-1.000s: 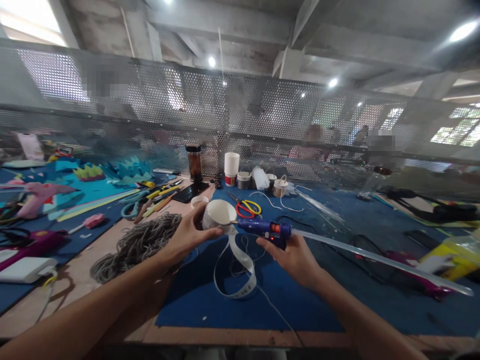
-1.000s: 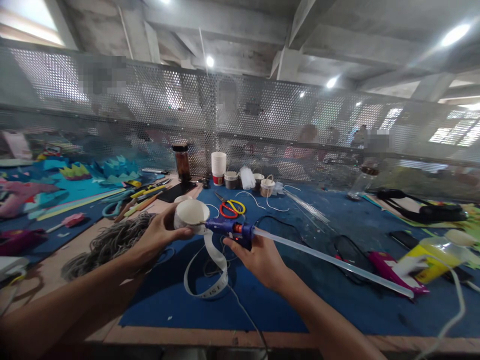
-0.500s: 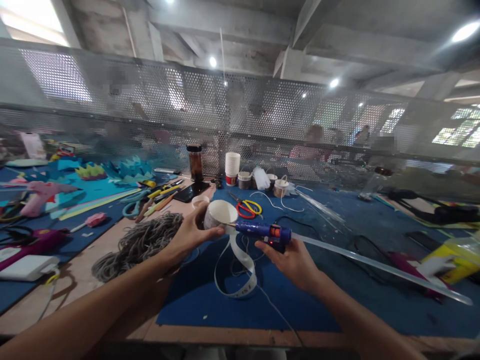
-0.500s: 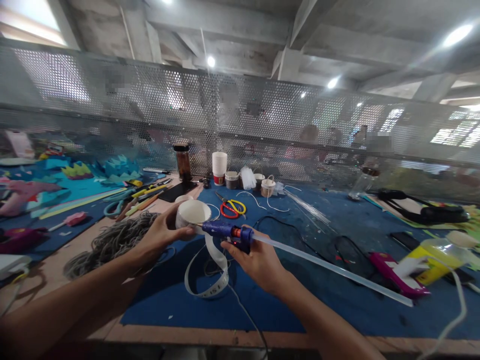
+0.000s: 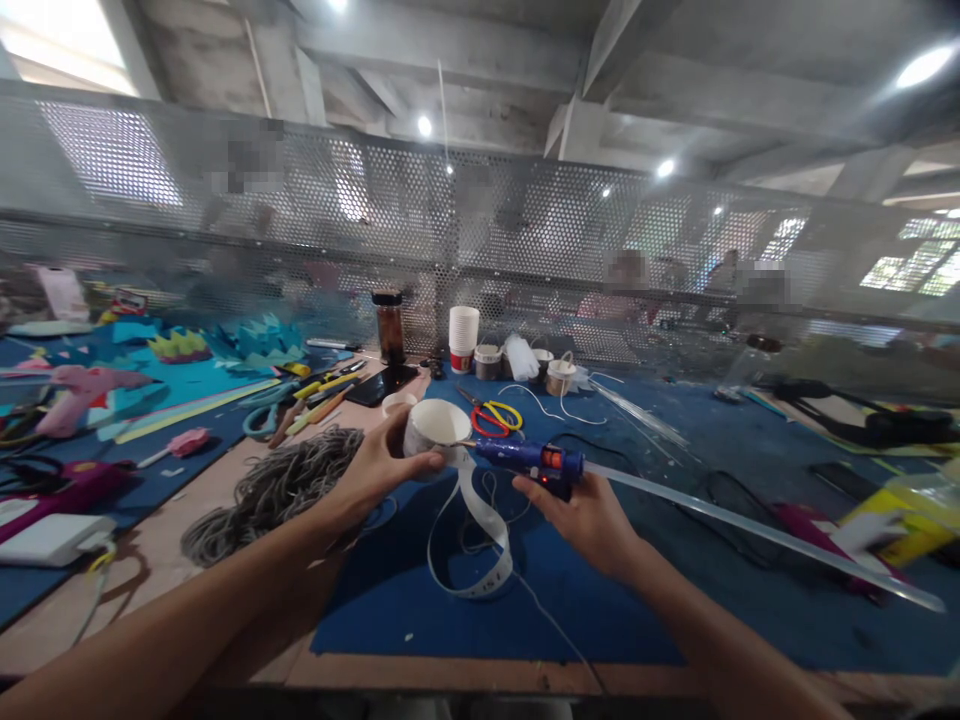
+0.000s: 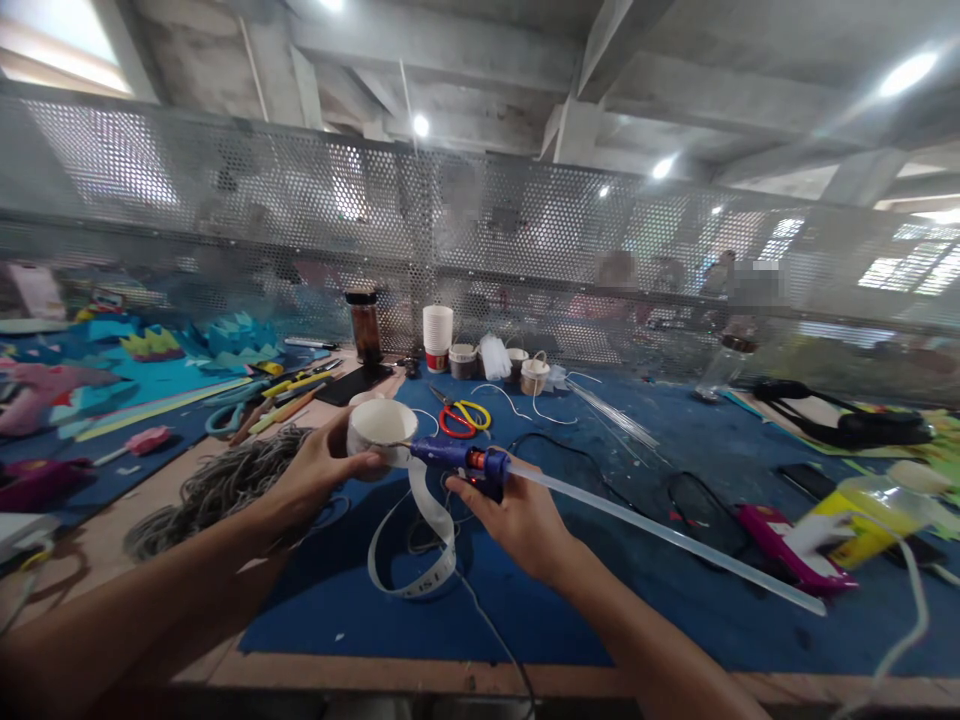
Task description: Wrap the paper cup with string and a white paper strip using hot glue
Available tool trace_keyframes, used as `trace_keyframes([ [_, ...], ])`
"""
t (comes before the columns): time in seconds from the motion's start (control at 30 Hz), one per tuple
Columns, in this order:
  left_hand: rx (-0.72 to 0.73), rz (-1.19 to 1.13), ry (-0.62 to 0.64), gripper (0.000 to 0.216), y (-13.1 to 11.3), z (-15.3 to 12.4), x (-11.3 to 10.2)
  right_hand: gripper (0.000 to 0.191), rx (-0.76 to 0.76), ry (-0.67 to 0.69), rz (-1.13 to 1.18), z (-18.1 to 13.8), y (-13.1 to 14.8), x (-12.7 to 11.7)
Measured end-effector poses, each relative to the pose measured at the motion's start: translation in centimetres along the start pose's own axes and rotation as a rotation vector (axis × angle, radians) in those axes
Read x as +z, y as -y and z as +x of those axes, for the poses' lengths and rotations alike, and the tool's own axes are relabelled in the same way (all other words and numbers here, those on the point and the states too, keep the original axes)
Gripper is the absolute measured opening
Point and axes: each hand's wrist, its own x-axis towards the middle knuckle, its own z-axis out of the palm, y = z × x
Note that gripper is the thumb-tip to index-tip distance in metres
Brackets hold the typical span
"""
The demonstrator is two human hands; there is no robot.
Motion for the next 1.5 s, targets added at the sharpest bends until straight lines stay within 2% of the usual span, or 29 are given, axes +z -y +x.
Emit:
trace_keyframes([
  [0.43,-0.005,-0.062,-0.022,0.064,0.2,-0.1,-0.1,0.03,0.037,0.021,-0.09,0.2,0.4,-0.7],
  [0.83,-0.048,-0.126,0.04,0.066,0.5,0.0,-0.5,0.035,0.065,0.019,-0.094,0.4,0.5,-0.9],
  [1.13,-0.021,-0.186,0.061,0.061,1.0,0.0,-0.4,0.035,0.066,0.0,-0.078,0.6,0.0,-1.0],
  [1.33,-0.017,-0.156,0.052,0.058,0.8,0.1,-0.4,0.034,0.043,-0.007,-0.058,0.5,0.1,-0.7],
  [1.5,-0.008,-0.131,0.027,0.057,0.8,0.2,0.0,0.028,-0.055,-0.027,-0.002,0.0,0.0,-0.1],
])
